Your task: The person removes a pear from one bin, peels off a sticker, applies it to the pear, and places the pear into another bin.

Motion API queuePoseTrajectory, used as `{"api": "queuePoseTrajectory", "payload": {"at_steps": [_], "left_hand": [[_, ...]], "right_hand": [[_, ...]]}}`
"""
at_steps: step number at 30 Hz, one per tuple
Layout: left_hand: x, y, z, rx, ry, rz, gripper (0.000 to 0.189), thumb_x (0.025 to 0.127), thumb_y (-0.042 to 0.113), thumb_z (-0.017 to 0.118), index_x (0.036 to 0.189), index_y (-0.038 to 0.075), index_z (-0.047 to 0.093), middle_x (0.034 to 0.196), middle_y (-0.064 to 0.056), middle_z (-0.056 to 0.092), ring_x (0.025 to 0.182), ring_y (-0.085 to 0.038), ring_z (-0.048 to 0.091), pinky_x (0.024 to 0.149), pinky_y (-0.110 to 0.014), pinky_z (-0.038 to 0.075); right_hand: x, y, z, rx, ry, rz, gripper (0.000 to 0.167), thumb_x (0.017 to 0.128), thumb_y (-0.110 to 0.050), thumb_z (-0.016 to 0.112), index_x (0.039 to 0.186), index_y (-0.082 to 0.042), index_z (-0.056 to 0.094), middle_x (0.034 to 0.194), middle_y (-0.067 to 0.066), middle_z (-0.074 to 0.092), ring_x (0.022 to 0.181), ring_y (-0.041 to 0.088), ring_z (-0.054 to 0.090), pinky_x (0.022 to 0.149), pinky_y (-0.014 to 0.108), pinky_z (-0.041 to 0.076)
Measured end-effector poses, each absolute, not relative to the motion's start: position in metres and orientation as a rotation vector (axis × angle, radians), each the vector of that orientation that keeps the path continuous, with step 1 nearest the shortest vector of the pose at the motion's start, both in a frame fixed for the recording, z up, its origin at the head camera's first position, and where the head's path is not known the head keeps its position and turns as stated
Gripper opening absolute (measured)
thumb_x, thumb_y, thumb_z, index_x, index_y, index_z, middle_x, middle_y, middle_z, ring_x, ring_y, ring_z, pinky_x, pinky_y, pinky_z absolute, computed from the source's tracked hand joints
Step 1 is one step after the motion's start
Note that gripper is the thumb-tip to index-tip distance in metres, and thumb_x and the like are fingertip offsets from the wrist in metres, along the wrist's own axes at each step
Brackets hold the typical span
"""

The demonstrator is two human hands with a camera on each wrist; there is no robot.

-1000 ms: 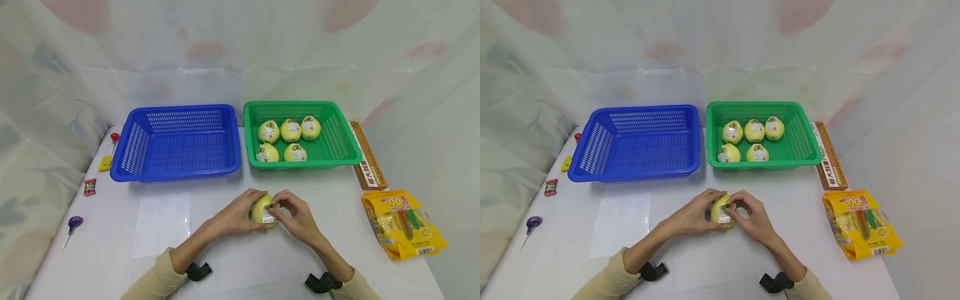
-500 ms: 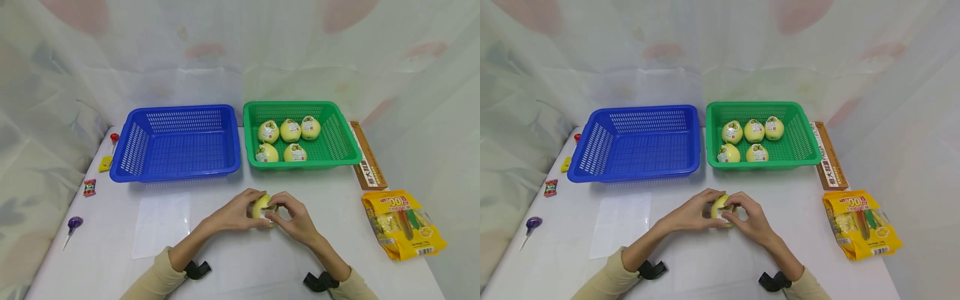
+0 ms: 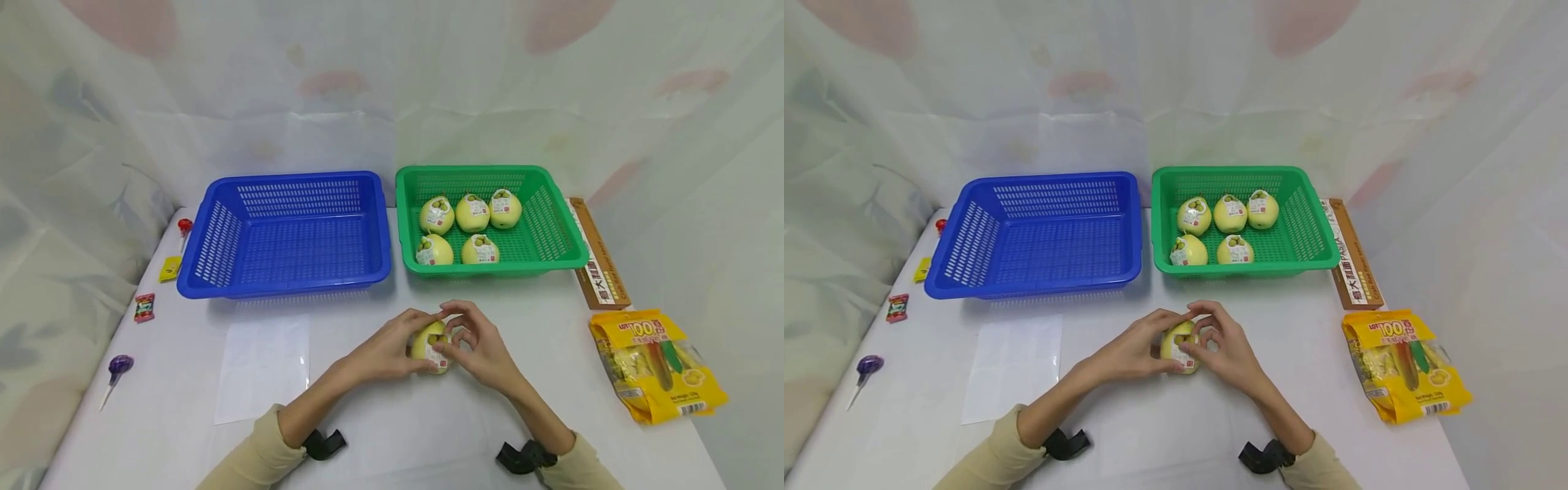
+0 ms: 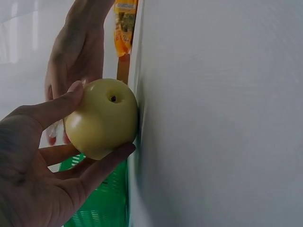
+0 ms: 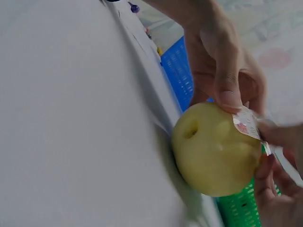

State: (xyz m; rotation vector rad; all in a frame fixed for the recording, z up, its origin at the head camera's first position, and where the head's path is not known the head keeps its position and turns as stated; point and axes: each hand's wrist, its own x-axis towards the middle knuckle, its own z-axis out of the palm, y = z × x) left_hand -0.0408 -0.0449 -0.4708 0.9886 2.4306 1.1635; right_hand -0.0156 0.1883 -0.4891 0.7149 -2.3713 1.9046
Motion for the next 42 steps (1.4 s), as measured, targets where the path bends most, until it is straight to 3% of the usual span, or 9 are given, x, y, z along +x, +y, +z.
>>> {"api": "queuePoseTrajectory", "payload": {"at_steps": [2,6,10,13,22,27,31,38,42], "left_hand": [[-0.039,-0.044,-0.470,0.994,2.453,1.142,0.081,0.090,0.027,0.092,0.159,0.010,0.055,0.145,-0.010,0.065,0.128,-0.021,0.063,0.100,-0.033,0.058],[-0.039,-0.043,-0.469,0.962,2.461,1.135,0.082,0.089,0.030,0.093,0.158,0.009,0.055,0.144,-0.009,0.066,0.128,-0.019,0.064,0.101,-0.032,0.058],[-0.039,-0.043,-0.470,0.925,2.444,1.159,0.081,0.088,0.031,0.093,0.158,0.011,0.056,0.143,-0.009,0.067,0.127,-0.018,0.064,0.102,-0.032,0.058],[-0.038,-0.042,-0.470,0.923,2.450,1.171,0.082,0.088,0.032,0.093,0.157,0.008,0.056,0.143,-0.009,0.067,0.128,-0.019,0.064,0.104,-0.037,0.059],[-0.036,-0.042,-0.468,0.951,2.488,1.154,0.087,0.086,0.030,0.095,0.158,0.007,0.051,0.147,-0.009,0.066,0.128,-0.020,0.065,0.106,-0.040,0.059],[-0.038,-0.044,-0.470,0.905,2.452,1.169,0.092,0.085,0.030,0.095,0.161,0.007,0.049,0.149,-0.010,0.064,0.127,-0.019,0.064,0.110,-0.042,0.058],[-0.042,-0.047,-0.473,0.879,2.412,1.204,0.094,0.084,0.031,0.096,0.161,0.006,0.049,0.152,-0.012,0.062,0.129,-0.022,0.066,0.111,-0.042,0.059],[-0.043,-0.047,-0.474,0.912,2.400,1.201,0.097,0.083,0.033,0.097,0.161,0.004,0.047,0.152,-0.012,0.062,0.130,-0.025,0.066,0.112,-0.044,0.059],[-0.042,-0.046,-0.472,0.926,2.423,1.190,0.096,0.083,0.032,0.097,0.161,0.004,0.048,0.151,-0.011,0.063,0.129,-0.023,0.066,0.111,-0.043,0.058]], "right_hand": [[-0.018,0.185,-0.489,0.598,-2.368,1.932,0.046,0.097,0.009,0.074,0.138,0.009,0.054,0.126,0.026,0.066,0.102,0.008,0.066,0.074,0.016,0.061],[-0.020,0.182,-0.488,0.524,-2.403,1.951,0.032,0.103,0.002,0.069,0.133,0.007,0.059,0.126,0.026,0.066,0.104,0.007,0.065,0.080,0.013,0.060],[-0.019,0.186,-0.484,0.580,-2.531,1.887,0.048,0.094,-0.007,0.084,0.135,-0.005,0.061,0.126,0.016,0.066,0.101,0.012,0.060,0.066,0.016,0.051],[-0.019,0.185,-0.485,0.538,-2.617,1.817,0.054,0.088,-0.014,0.092,0.132,-0.012,0.062,0.118,0.009,0.065,0.093,0.015,0.055,0.059,0.018,0.043],[-0.027,0.173,-0.490,0.329,-2.604,1.753,0.023,0.098,-0.018,0.082,0.110,-0.006,0.068,0.086,0.006,0.058,0.075,0.010,0.051,0.066,0.018,0.042],[-0.034,0.180,-0.493,0.294,-2.602,1.932,0.021,0.109,-0.022,0.067,0.117,-0.003,0.068,0.098,0.006,0.066,0.082,0.005,0.058,0.070,0.016,0.049],[-0.032,0.191,-0.495,0.411,-2.584,2.090,0.028,0.105,-0.011,0.072,0.129,-0.001,0.062,0.108,0.009,0.062,0.088,0.006,0.057,0.075,0.017,0.051],[-0.029,0.195,-0.496,0.433,-2.564,2.149,0.023,0.111,-0.013,0.063,0.128,0.001,0.059,0.102,0.005,0.061,0.069,0.006,0.052,0.055,0.020,0.048],[-0.030,0.188,-0.494,0.397,-2.602,2.047,0.024,0.105,-0.011,0.070,0.125,0.000,0.062,0.099,0.004,0.061,0.077,0.006,0.054,0.063,0.018,0.048]]}}
